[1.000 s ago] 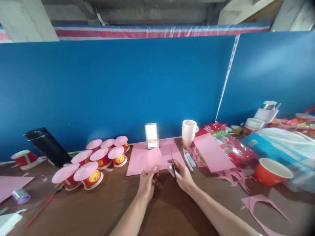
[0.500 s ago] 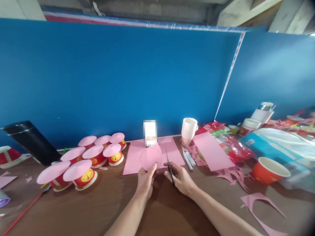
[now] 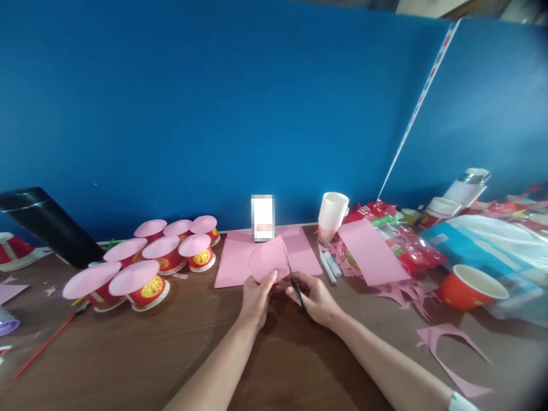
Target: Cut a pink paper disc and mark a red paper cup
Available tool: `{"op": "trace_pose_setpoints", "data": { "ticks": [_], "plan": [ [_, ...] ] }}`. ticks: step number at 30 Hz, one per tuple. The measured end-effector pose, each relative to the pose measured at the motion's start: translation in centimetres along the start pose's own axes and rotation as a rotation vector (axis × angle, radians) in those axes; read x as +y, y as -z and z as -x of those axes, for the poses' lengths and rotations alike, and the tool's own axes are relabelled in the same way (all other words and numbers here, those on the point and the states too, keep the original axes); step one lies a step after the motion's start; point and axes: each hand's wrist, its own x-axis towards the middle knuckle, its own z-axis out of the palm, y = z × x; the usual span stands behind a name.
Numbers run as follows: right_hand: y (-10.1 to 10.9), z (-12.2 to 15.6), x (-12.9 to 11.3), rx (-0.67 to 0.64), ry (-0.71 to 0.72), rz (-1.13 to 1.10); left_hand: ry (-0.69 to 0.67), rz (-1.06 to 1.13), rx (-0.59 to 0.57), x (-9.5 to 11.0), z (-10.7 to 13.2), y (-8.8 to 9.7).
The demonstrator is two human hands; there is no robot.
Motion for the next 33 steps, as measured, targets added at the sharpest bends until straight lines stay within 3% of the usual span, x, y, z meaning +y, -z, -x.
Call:
{"op": "trace_pose_setpoints", "data": {
  "ticks": [10, 25, 33],
  "plan": [
    [-0.30, -0.02, -0.40, -0.004, 0.026, -0.094, 0.021, -0.101, 0.002, 0.21, -0.04, -0.10],
    [-0.23, -0.04, 0.42, -0.010, -0.004, -0.075, -0.031, -0.112, -0.057, 0.01, 0.04, 0.14],
    [-0.11, -0.07, -0.42, -0.024, 0.019, -0.088, 0.000, -0.084, -0.055, 0.15, 0.22, -0.14]
  ]
}}
